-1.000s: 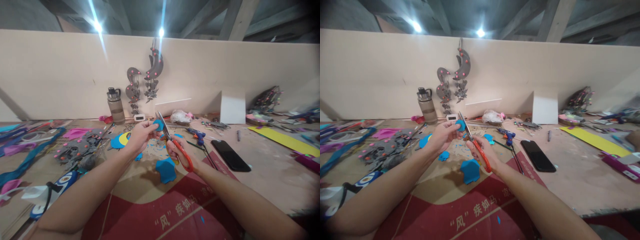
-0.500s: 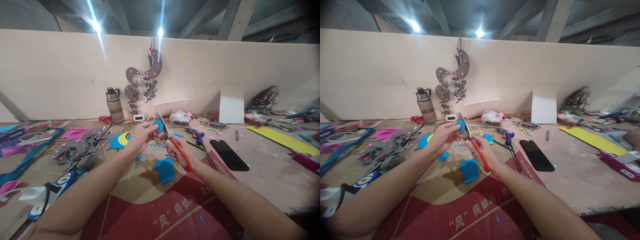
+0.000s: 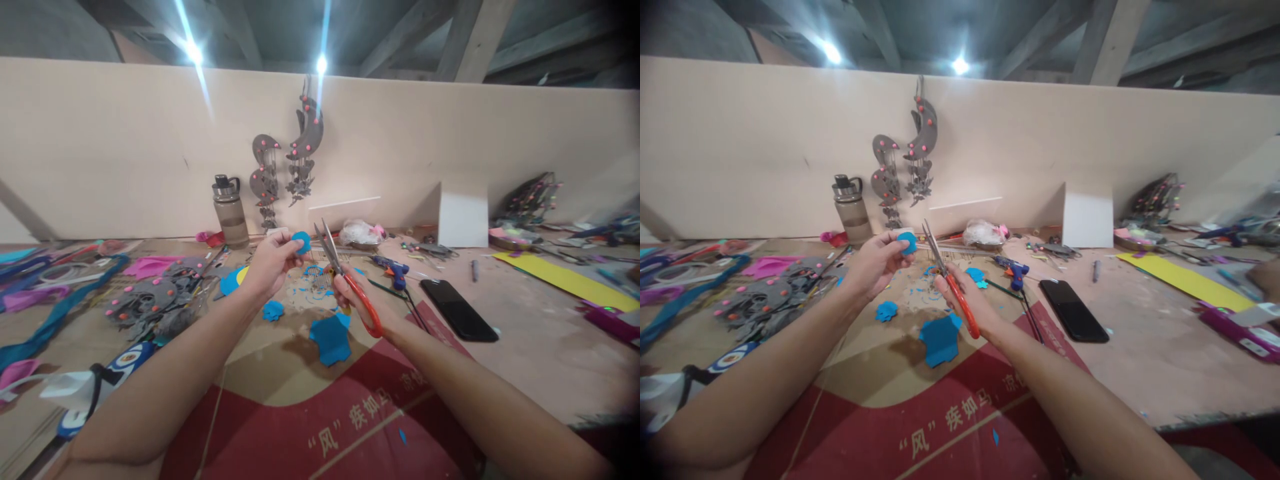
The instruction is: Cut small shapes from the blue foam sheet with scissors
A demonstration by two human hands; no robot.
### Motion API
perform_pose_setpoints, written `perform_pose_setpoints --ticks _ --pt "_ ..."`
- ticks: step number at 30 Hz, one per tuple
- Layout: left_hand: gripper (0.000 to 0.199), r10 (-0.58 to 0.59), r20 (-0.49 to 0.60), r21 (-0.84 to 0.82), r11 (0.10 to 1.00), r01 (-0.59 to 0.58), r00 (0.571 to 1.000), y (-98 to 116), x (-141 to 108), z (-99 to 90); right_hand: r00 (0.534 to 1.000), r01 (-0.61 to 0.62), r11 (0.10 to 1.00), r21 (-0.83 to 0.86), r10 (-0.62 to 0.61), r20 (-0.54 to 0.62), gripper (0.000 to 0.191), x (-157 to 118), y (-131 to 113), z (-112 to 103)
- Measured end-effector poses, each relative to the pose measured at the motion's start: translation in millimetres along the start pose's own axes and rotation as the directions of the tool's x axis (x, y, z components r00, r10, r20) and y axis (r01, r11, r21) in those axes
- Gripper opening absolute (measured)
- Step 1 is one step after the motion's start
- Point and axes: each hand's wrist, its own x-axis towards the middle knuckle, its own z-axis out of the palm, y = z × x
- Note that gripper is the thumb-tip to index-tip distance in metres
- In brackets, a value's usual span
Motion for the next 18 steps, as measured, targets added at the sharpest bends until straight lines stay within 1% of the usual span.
perform_pose_setpoints --ticks 6,10,13,18 --pt "0.025 -0.064 0.015 0.005 0.998 0.064 0.998 0.1 -0.5 1.9 0.993 0.033 0.999 -0.037 -0.028 0.112 0.041 -1.2 1.6 -2.1" --pt "0.022 -0.098 0.017 0.076 0.992 0.096 0.995 -0.5 -1.5 3.2 0.988 0.04 0.998 -0.058 -0.031 0.154 0.042 -2.2 -1.4 -1.7" --pt "0.02 -0.125 0.042 0.137 0.984 0.118 0.991 2.4 -2.3 4.0 0.984 0.024 0.999 -0.036 -0.018 0.175 0.046 -3.0 -3.9 -0.8" --pt "0.021 -0.139 0.054 0.154 0.98 0.129 0.989 4.7 -3.0 4.7 0.985 -0.028 0.999 0.029 0.022 0.169 0.044 -4.2 -4.4 0.9"
